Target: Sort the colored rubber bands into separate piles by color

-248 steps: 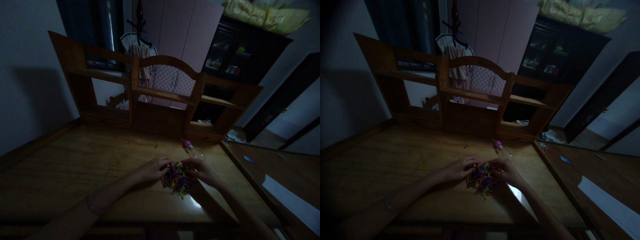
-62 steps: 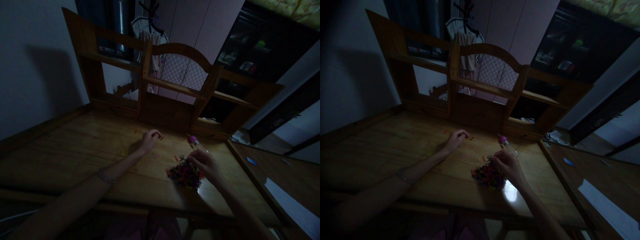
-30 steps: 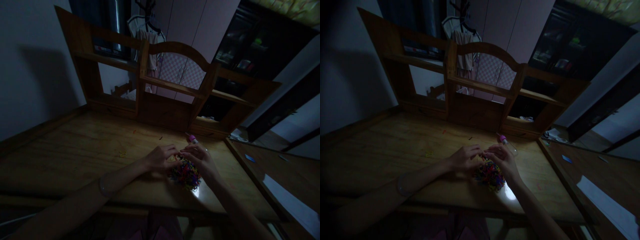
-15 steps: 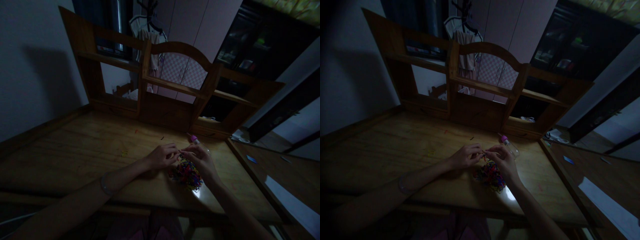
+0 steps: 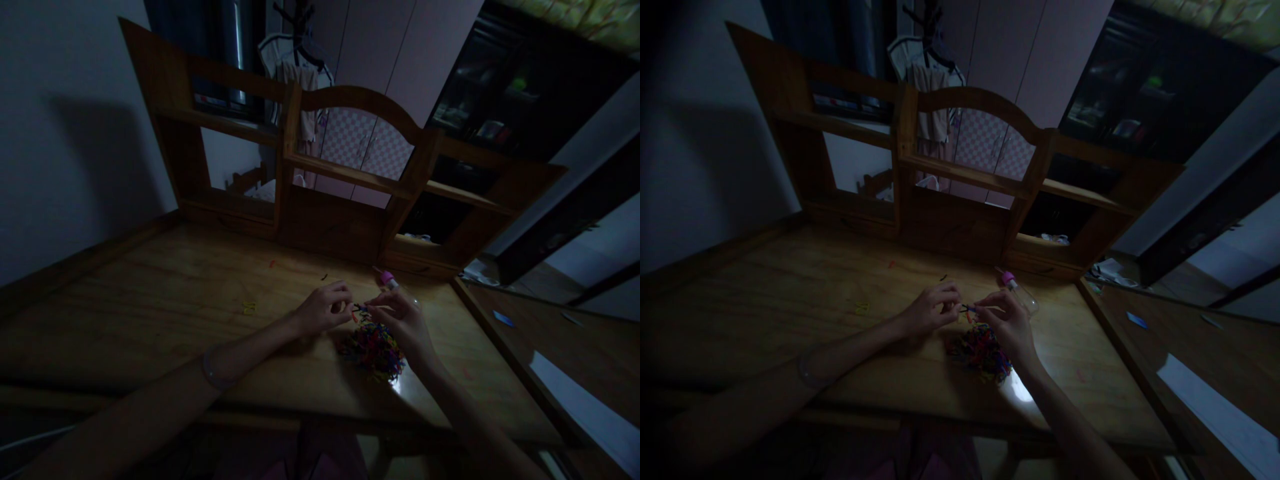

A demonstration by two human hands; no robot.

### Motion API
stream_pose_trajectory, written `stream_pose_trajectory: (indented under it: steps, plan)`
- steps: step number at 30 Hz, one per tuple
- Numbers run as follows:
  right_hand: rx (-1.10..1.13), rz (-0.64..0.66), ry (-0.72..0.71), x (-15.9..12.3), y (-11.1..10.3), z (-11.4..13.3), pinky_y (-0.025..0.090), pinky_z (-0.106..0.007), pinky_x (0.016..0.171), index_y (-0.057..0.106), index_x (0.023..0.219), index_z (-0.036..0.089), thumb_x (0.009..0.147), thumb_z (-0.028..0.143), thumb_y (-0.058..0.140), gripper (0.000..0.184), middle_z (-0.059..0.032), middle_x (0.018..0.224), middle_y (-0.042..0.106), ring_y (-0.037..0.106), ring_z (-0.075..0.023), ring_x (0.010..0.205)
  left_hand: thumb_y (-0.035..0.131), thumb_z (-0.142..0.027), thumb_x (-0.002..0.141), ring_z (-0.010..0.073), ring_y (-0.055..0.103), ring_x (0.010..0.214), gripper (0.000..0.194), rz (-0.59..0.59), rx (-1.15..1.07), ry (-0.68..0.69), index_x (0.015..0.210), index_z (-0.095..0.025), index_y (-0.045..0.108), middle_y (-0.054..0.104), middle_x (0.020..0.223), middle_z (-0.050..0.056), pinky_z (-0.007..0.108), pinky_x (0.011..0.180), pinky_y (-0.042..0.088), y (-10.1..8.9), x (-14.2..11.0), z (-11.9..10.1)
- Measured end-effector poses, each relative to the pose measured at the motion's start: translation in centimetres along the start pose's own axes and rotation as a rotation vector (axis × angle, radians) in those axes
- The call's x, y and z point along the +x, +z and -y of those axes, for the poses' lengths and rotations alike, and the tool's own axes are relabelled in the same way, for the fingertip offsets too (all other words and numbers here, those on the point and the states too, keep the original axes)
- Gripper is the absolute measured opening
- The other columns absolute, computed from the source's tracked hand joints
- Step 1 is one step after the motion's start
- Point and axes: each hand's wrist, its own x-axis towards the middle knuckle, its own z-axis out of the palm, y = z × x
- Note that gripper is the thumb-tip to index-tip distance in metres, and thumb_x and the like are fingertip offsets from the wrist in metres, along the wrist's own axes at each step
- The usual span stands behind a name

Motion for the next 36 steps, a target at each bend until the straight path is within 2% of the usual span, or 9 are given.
stream_pose_trajectory:
  steps: [3, 9, 13, 17, 20, 24, 28, 31, 36]
  plan:
    - [0.007, -0.042, -0.002, 0.1, -0.5, 0.0, 0.057, -0.034, 0.071, 0.060, 0.082, 0.018, 0.075, 0.031, 0.075, 0.022, -0.0066, 0.091, 0.069, 0.069, -0.0250, 0.088, 0.053, -0.021, 0.085, 0.0093, 0.049, 0.066, 0.013, -0.020, 0.010, -0.007, 0.074, -0.015, 0.055, 0.050, 0.083, 0.001, 0.022, 0.065, 0.042, -0.3, 0.1, 0.1]
    - [-0.035, -0.159, -0.025, 1.0, -3.4, -0.7, 0.057, -0.039, 0.077, 0.062, 0.085, 0.017, 0.076, 0.036, 0.074, 0.025, -0.0087, 0.096, 0.069, 0.067, -0.0276, 0.095, 0.047, -0.028, 0.091, 0.0103, 0.052, 0.068, 0.023, -0.117, 0.130, -0.096, 0.074, -0.016, 0.056, 0.051, 0.079, 0.001, 0.023, 0.067, 0.041, -0.5, 0.2, 1.2]
    - [-0.113, -0.085, -0.055, 2.4, -4.1, -1.9, 0.056, -0.041, 0.081, 0.063, 0.087, 0.016, 0.076, 0.040, 0.073, 0.027, -0.0090, 0.095, 0.069, 0.068, -0.0262, 0.092, 0.045, -0.033, 0.093, 0.0118, 0.053, 0.068, 0.026, -0.176, 0.365, -0.254, 0.081, -0.018, 0.063, 0.055, 0.081, 0.002, 0.024, 0.066, 0.039, -1.2, 0.3, 3.8]
    - [-0.284, -0.053, -0.165, 4.4, -3.6, -3.6, 0.055, -0.038, 0.077, 0.063, 0.087, 0.017, 0.078, 0.042, 0.069, 0.027, -0.0084, 0.091, 0.069, 0.069, -0.0241, 0.086, 0.046, -0.032, 0.091, 0.0141, 0.055, 0.070, 0.028, -0.105, 0.520, -0.394, 0.079, -0.018, 0.067, 0.057, 0.080, 0.004, 0.025, 0.063, 0.037, -2.6, 0.3, 6.7]
    - [-0.374, -0.013, -0.208, 5.6, -3.1, -4.7, 0.055, -0.034, 0.070, 0.062, 0.086, 0.017, 0.081, 0.042, 0.065, 0.026, -0.0077, 0.089, 0.069, 0.070, -0.0230, 0.082, 0.044, -0.033, 0.092, 0.0153, 0.055, 0.071, 0.031, -0.073, 0.589, -0.428, 0.079, -0.018, 0.068, 0.057, 0.078, 0.004, 0.025, 0.063, 0.038, -3.5, 0.4, 7.6]
    - [-0.417, 0.043, -0.213, 6.0, -2.8, -5.5, 0.054, -0.032, 0.068, 0.062, 0.089, 0.017, 0.084, 0.041, 0.060, 0.024, -0.0071, 0.090, 0.067, 0.069, -0.0218, 0.083, 0.042, -0.036, 0.094, 0.0160, 0.057, 0.073, 0.033, -0.059, 0.591, -0.422, 0.086, -0.018, 0.069, 0.059, 0.081, 0.005, 0.026, 0.066, 0.040, -3.5, 0.4, 7.6]
    - [-0.447, 0.038, -0.220, 5.6, -2.9, -5.6, 0.053, -0.032, 0.071, 0.064, 0.093, 0.018, 0.089, 0.039, 0.055, 0.023, -0.0071, 0.093, 0.067, 0.068, -0.0210, 0.085, 0.043, -0.033, 0.094, 0.0170, 0.060, 0.080, 0.032, -0.045, 0.575, -0.442, 0.088, -0.018, 0.071, 0.063, 0.086, 0.006, 0.026, 0.072, 0.043, -3.3, 0.6, 7.6]
    - [-0.480, 0.003, -0.265, 5.2, -3.2, -5.2, 0.052, -0.033, 0.072, 0.065, 0.093, 0.018, 0.091, 0.037, 0.052, 0.023, -0.0070, 0.093, 0.068, 0.067, -0.0206, 0.084, 0.042, -0.033, 0.094, 0.0188, 0.062, 0.086, 0.032, -0.055, 0.555, -0.434, 0.092, -0.018, 0.070, 0.066, 0.092, 0.007, 0.028, 0.077, 0.045, -3.2, 0.7, 7.8]
    - [-0.544, -0.089, -0.308, 5.1, -3.9, -4.2, 0.049, -0.032, 0.074, 0.064, 0.092, 0.020, 0.092, 0.037, 0.050, 0.022, -0.0062, 0.091, 0.068, 0.065, -0.0204, 0.084, 0.042, -0.029, 0.093, 0.0208, 0.064, 0.095, 0.030, -0.110, 0.463, -0.426, 0.111, -0.020, 0.064, 0.069, 0.104, 0.007, 0.032, 0.085, 0.047, -3.1, 0.5, 7.9]
